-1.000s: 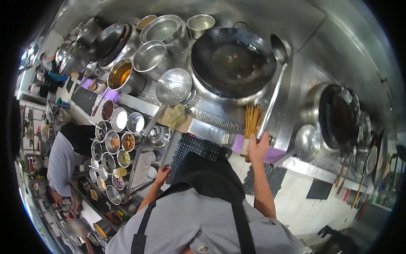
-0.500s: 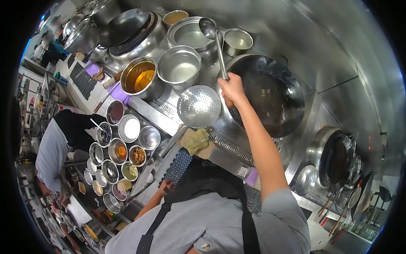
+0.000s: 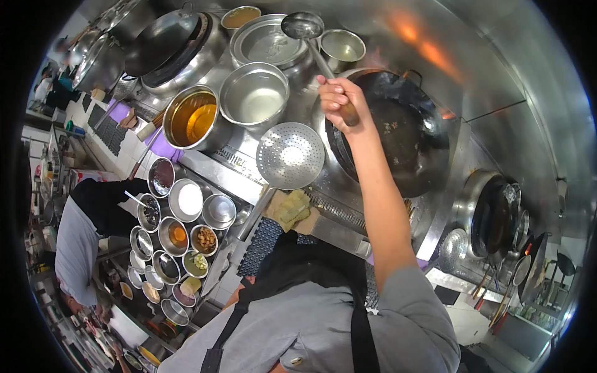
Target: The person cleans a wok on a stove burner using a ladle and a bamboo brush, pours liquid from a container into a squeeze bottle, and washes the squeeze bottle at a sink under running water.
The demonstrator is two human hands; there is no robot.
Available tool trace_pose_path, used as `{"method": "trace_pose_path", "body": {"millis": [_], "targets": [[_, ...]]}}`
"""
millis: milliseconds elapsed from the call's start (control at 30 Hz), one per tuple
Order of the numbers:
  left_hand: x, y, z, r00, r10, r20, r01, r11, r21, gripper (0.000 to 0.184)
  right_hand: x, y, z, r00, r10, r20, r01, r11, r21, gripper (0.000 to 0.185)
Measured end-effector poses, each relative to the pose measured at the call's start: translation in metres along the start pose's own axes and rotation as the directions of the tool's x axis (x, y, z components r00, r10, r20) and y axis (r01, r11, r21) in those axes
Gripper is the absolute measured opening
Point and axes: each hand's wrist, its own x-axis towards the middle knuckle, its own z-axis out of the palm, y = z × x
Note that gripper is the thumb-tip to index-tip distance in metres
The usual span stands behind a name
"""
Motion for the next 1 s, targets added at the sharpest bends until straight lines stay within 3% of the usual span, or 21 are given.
{"method": "trace_pose_path", "body": {"millis": [100, 167, 233, 267, 367, 400, 433, 467, 567, 600, 700, 733, 800, 833, 933, 1000], "targets": [[-0.007, 0.028, 0.005, 0.996, -0.069, 0.057, 0.077, 0.987, -0.143, 0.032, -0.071, 0.004, 0.032, 0.997, -0.071, 0.018, 0.072, 0.997, -0.015, 0.026], [-0.072, 0.092, 0.021, 0.997, 0.016, 0.076, 0.009, 0.947, -0.321, 0.033, -0.12, 0.006, 0.039, 0.996, -0.09, -0.025, 0.088, 0.995, -0.054, 0.031], [-0.046, 0.041, 0.023, 0.968, 0.227, 0.104, -0.099, 0.733, -0.673, 0.034, -0.167, 0.012, 0.045, 0.985, -0.129, -0.118, 0.11, 0.981, -0.161, 0.032], [-0.035, 0.022, 0.021, 0.968, 0.236, 0.082, -0.129, 0.753, -0.645, 0.035, -0.189, 0.013, 0.042, 0.977, -0.144, -0.159, 0.114, 0.976, -0.184, 0.032], [0.025, -0.049, 0.02, 0.944, 0.323, -0.07, -0.33, 0.915, -0.233, 0.039, -0.249, 0.022, 0.028, 0.92, -0.214, -0.33, 0.104, 0.942, -0.32, 0.033], [0.045, -0.067, 0.018, 0.916, 0.388, -0.103, -0.399, 0.908, -0.127, 0.04, -0.268, 0.023, 0.017, 0.904, -0.233, -0.357, 0.079, 0.915, -0.395, 0.035], [0.037, -0.038, 0.031, 0.852, 0.508, -0.121, -0.516, 0.855, -0.042, 0.041, -0.285, 0.025, 0.009, 0.885, -0.254, -0.389, 0.049, 0.884, -0.465, 0.037], [0.045, -0.075, 0.022, 0.896, 0.428, -0.118, -0.433, 0.901, -0.019, 0.041, -0.3, 0.028, 0.008, 0.843, -0.303, -0.445, 0.007, 0.833, -0.553, 0.037], [-0.006, -0.033, 0.041, 0.943, 0.33, -0.046, -0.331, 0.943, -0.028, 0.039, -0.354, 0.041, -0.031, 0.741, -0.521, -0.422, -0.147, 0.488, -0.86, 0.032], [-0.014, -0.02, 0.05, 0.945, 0.326, -0.02, -0.326, 0.945, -0.021, 0.038, -0.375, 0.049, -0.045, 0.698, -0.601, -0.389, -0.228, 0.328, -0.917, 0.038], [-0.033, 0.011, 0.072, 0.945, 0.323, 0.044, -0.323, 0.946, 0.005, 0.036, -0.438, 0.094, -0.074, 0.479, -0.846, -0.236, -0.312, 0.088, -0.946, 0.046], [-0.041, 0.024, 0.081, 0.944, 0.324, 0.06, -0.325, 0.946, 0.015, 0.036, -0.462, 0.111, -0.108, 0.432, -0.896, -0.105, -0.344, -0.056, -0.937, 0.048], [-0.053, 0.043, 0.095, 0.942, 0.323, 0.092, -0.327, 0.945, 0.031, 0.035, -0.49, 0.147, -0.112, 0.294, -0.944, -0.152, -0.401, 0.022, -0.916, 0.05], [-0.057, 0.053, 0.101, 0.939, 0.326, 0.108, -0.332, 0.943, 0.037, 0.034, -0.502, 0.166, -0.105, 0.2, -0.92, -0.337, -0.4, 0.237, -0.885, 0.05], [-0.068, 0.081, 0.123, 0.93, 0.338, 0.144, -0.348, 0.936, 0.057, 0.033, -0.542, 0.203, -0.149, 0.09, -0.897, -0.432, -0.377, 0.371, -0.849, 0.049], [-0.072, 0.097, 0.138, 0.919, 0.354, 0.172, -0.368, 0.928, 0.062, 0.034, -0.569, 0.212, -0.198, 0.14, -0.94, -0.31, -0.483, 0.208, -0.85, 0.05]]}}
